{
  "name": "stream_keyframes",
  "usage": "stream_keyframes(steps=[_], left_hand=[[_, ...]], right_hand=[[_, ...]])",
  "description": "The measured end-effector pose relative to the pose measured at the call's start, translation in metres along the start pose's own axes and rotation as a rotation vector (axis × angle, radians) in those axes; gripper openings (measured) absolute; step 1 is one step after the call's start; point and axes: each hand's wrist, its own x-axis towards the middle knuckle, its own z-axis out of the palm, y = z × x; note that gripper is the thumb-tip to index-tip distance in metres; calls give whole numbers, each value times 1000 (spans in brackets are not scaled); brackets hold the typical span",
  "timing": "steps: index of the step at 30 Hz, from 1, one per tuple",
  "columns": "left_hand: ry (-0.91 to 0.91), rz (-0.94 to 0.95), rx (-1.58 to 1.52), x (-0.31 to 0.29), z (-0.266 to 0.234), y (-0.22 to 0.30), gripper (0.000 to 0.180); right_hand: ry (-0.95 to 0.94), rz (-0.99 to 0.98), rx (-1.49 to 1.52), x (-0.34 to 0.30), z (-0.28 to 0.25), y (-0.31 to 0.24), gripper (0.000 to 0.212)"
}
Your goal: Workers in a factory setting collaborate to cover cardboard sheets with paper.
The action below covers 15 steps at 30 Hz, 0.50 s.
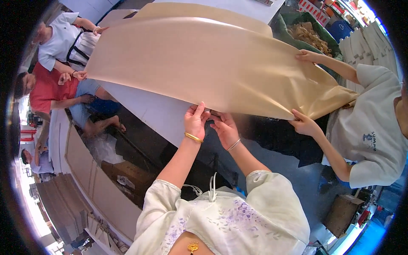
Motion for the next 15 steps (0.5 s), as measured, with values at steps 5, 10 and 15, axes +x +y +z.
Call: stream_keyframes(steps=[5, 10, 15], left_hand=[[111, 91, 70, -5, 5, 9, 10], [58, 76, 28, -29, 6, 23, 11], [79, 112, 79, -55, -14, 43, 12]], right_hand=[[-18, 26, 133, -1, -6, 8, 28], [-134, 49, 408, 7, -21, 9, 22], [-330, 43, 787, 29, -18, -4, 42]])
